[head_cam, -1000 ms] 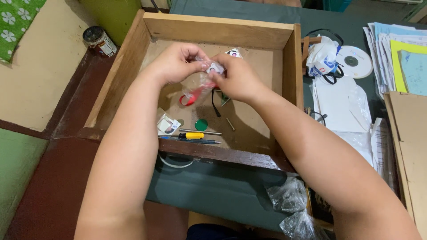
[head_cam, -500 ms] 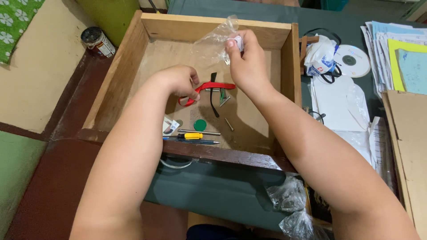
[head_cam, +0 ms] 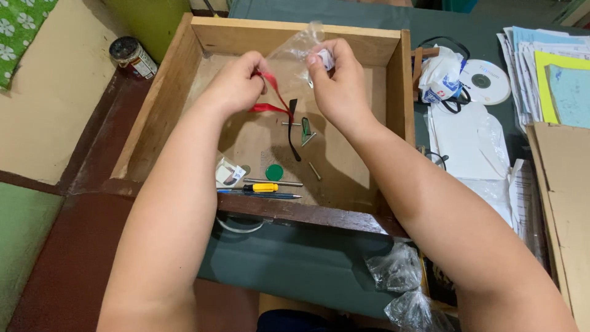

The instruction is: The person sorts small items from a wooden box on a desk, moving a plastic bag, a small pouch, keys, a red strap, and a pen to the desk surface. The person handles each item individually and places them near stacks of paper and eyeglasses.

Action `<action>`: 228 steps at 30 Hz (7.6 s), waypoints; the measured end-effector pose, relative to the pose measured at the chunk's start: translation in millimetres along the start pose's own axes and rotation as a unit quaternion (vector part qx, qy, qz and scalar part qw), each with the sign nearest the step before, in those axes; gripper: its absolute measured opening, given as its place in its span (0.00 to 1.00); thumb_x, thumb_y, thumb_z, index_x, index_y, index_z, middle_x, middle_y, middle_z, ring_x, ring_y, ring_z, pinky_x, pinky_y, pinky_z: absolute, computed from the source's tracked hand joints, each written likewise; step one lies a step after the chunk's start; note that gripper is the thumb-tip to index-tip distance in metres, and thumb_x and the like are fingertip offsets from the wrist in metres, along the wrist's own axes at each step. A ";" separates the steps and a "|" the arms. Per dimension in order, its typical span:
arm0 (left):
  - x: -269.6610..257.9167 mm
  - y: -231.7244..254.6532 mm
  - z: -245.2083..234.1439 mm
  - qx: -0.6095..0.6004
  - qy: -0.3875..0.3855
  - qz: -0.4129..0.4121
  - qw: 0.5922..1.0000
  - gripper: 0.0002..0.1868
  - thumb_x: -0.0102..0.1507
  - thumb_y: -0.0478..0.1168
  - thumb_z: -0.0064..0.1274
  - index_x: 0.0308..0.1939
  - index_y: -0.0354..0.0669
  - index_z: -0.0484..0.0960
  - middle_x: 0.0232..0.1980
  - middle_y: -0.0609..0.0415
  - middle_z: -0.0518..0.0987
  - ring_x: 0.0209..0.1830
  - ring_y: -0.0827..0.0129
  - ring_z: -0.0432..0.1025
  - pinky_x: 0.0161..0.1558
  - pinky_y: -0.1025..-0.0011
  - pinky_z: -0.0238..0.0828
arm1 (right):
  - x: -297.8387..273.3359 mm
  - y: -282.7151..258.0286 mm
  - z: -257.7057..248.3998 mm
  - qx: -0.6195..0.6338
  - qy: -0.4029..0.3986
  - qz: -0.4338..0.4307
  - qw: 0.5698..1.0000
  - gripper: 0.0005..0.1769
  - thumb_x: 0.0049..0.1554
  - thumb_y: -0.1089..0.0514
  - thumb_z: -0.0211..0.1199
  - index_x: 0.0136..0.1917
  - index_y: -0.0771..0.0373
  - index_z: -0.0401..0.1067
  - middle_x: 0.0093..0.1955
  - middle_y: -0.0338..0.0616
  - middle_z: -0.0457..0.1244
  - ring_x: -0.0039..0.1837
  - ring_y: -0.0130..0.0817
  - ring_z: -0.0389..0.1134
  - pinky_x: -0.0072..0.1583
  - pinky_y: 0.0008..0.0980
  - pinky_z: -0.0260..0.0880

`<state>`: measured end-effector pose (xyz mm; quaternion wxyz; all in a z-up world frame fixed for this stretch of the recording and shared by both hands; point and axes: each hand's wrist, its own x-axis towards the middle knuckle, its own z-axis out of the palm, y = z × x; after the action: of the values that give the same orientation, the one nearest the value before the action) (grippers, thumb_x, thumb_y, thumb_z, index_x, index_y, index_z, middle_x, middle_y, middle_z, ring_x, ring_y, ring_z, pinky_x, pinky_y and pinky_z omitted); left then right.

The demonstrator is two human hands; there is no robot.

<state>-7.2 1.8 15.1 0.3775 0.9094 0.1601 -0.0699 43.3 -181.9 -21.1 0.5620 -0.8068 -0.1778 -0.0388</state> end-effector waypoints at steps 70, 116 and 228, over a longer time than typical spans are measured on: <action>24.3 -43.2 12.3 0.154 -0.024 0.117 0.981 0.16 0.61 0.45 0.59 0.51 0.47 0.86 0.49 0.45 0.84 0.56 0.52 0.78 0.55 0.57 0.74 | 74.0 78.0 25.1 -0.532 -0.254 0.015 0.807 0.32 0.57 0.36 0.65 0.72 0.43 0.70 0.70 0.47 0.60 0.73 0.54 0.58 0.69 0.51 0.55; -11.6 -3.6 -8.5 -0.048 -0.029 0.071 0.996 0.20 0.63 0.31 0.52 0.56 0.54 0.68 0.57 0.56 0.78 0.45 0.71 0.72 0.38 0.72 0.68 | 52.6 41.1 33.9 0.001 -0.263 -0.002 0.965 0.09 0.59 0.61 0.72 0.50 0.53 0.74 0.41 0.30 0.67 0.43 0.20 0.62 0.48 0.21 0.61; -180.4 87.4 186.5 -0.154 0.080 0.334 0.926 0.11 0.64 0.45 0.58 0.48 0.46 0.85 0.31 0.70 0.81 0.26 0.85 0.67 0.34 0.79 0.68 | -159.4 -0.1 -227.8 0.092 -0.115 0.012 0.989 0.10 0.58 0.57 0.71 0.53 0.53 0.74 0.45 0.31 0.68 0.47 0.20 0.66 0.50 0.23 0.66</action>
<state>-147.6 -231.4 -13.6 0.5003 0.8435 -0.1148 0.1584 -74.4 -430.4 20.3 0.6103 -0.7528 -0.2340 0.0777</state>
